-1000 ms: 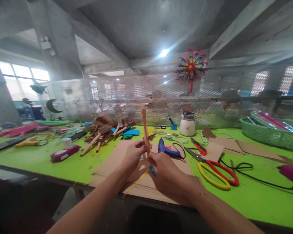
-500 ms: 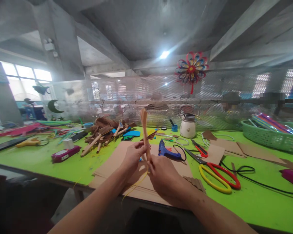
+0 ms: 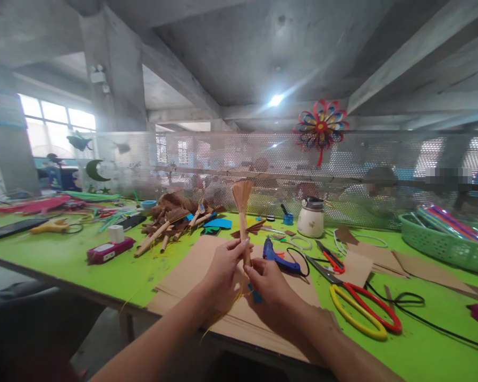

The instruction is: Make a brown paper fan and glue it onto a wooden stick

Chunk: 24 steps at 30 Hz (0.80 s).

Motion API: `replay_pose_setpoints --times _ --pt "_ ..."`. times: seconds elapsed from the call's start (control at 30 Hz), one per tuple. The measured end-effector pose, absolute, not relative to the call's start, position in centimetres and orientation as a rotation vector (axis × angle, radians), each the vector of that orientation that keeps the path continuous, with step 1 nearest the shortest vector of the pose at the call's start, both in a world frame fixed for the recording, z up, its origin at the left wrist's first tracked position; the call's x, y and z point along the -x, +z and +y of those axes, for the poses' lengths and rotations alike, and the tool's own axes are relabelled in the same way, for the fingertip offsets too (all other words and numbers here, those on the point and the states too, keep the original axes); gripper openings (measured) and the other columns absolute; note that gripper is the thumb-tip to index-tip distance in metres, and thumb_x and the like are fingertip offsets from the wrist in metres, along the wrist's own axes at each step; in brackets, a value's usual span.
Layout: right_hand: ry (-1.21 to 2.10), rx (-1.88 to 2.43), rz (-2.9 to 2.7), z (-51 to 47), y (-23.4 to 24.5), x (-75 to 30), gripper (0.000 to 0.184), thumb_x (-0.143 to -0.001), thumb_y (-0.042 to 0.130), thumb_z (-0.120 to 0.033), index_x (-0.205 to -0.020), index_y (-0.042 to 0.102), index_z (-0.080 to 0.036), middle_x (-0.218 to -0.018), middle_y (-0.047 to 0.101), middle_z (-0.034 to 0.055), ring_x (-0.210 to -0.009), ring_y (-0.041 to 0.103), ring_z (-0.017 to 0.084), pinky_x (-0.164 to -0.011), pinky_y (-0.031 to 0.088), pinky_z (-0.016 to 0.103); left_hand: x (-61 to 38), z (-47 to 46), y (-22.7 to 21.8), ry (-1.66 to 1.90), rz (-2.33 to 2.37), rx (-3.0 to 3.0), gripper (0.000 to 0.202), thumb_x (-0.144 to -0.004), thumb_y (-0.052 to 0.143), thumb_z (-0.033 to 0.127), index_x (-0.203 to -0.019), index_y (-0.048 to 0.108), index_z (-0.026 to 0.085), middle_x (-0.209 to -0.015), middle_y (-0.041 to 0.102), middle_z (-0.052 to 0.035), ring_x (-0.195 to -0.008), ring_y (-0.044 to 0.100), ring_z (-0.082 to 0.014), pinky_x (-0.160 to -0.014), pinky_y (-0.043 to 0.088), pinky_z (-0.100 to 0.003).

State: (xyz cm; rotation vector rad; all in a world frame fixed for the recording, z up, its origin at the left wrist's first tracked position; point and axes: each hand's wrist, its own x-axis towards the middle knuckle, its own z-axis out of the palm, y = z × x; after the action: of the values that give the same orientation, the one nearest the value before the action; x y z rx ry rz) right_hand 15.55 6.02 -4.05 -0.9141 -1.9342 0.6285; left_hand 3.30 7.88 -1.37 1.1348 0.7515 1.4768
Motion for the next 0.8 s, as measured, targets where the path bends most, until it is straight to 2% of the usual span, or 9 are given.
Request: replay_pose_setpoints --times 0.13,0.3,0.43,0.53,0.67,0.8 --pt "0.951 0.861 -1.824 6.6 -4.4 -15.4 0.033 -0.077 0.058 -0.047 -0.076 0.059 -0.014 -0.058 0.049 -0.0013 -0.05 0.04 0.009 -0.047 0.033 0.023 -3.7 7.4 -1.1 1.421 0.705 -1.066 0.038 -0.066 0.067 0.048 -0.076 0.064 0.012 -0.071 0.063 -0.0064 -0.057 0.058 -0.0148 -0.052 0.045 -0.026" --pt "1.268 0.775 -1.637 6.4 -4.2 -15.3 0.037 -0.072 0.064 -0.05 -0.074 0.057 -0.014 -0.058 0.046 -0.0028 -0.048 0.035 0.007 -0.046 0.028 0.023 -3.7 7.0 -0.6 1.231 0.579 -0.965 0.039 -0.073 0.059 0.051 -0.083 0.061 0.013 -0.071 0.064 -0.0068 -0.052 0.058 -0.0153 -0.046 0.047 -0.027" --pt "1.284 0.738 -1.636 5.9 -4.0 -15.5 0.036 -0.073 0.063 -0.051 -0.074 0.058 -0.015 -0.061 0.048 -0.0014 -0.052 0.038 0.009 -0.048 0.03 0.023 -3.3 7.3 -0.4 1.195 0.539 -0.975 0.035 -0.073 0.061 0.048 -0.081 0.059 0.014 -0.073 0.063 -0.0056 -0.05 0.057 -0.0144 -0.043 0.046 -0.026" --pt "1.31 0.722 -1.682 5.5 -3.8 -15.6 0.035 -0.075 0.061 -0.05 -0.071 0.056 -0.015 -0.059 0.044 -0.0026 -0.051 0.034 0.008 -0.048 0.028 0.023 -2.9 7.5 -0.4 1.197 0.531 -0.989 0.035 -0.071 0.064 0.048 -0.079 0.059 0.014 -0.076 0.062 -0.0053 -0.051 0.057 -0.0123 -0.043 0.045 -0.023" --pt "1.301 0.73 -1.754 5.3 -3.6 -15.8 0.038 -0.076 0.059 -0.051 -0.068 0.053 -0.015 -0.058 0.041 -0.004 -0.05 0.031 0.007 -0.047 0.025 0.022 -2.6 7.3 -0.4 1.246 0.565 -1.018 0.037 -0.068 0.068 0.046 -0.086 0.062 0.015 -0.08 0.063 -0.0051 -0.053 0.056 -0.0107 -0.042 0.039 -0.02" --pt "1.236 0.762 -1.806 5.3 -3.4 -15.9 0.037 -0.079 0.056 -0.051 -0.074 0.055 -0.015 -0.057 0.042 -0.0037 -0.049 0.033 0.007 -0.046 0.026 0.022 -2.4 6.8 -0.1 1.331 0.595 -1.124 0.034 -0.067 0.07 0.045 -0.083 0.064 0.015 -0.08 0.065 -0.0053 -0.063 0.059 -0.0128 -0.05 0.042 -0.021"
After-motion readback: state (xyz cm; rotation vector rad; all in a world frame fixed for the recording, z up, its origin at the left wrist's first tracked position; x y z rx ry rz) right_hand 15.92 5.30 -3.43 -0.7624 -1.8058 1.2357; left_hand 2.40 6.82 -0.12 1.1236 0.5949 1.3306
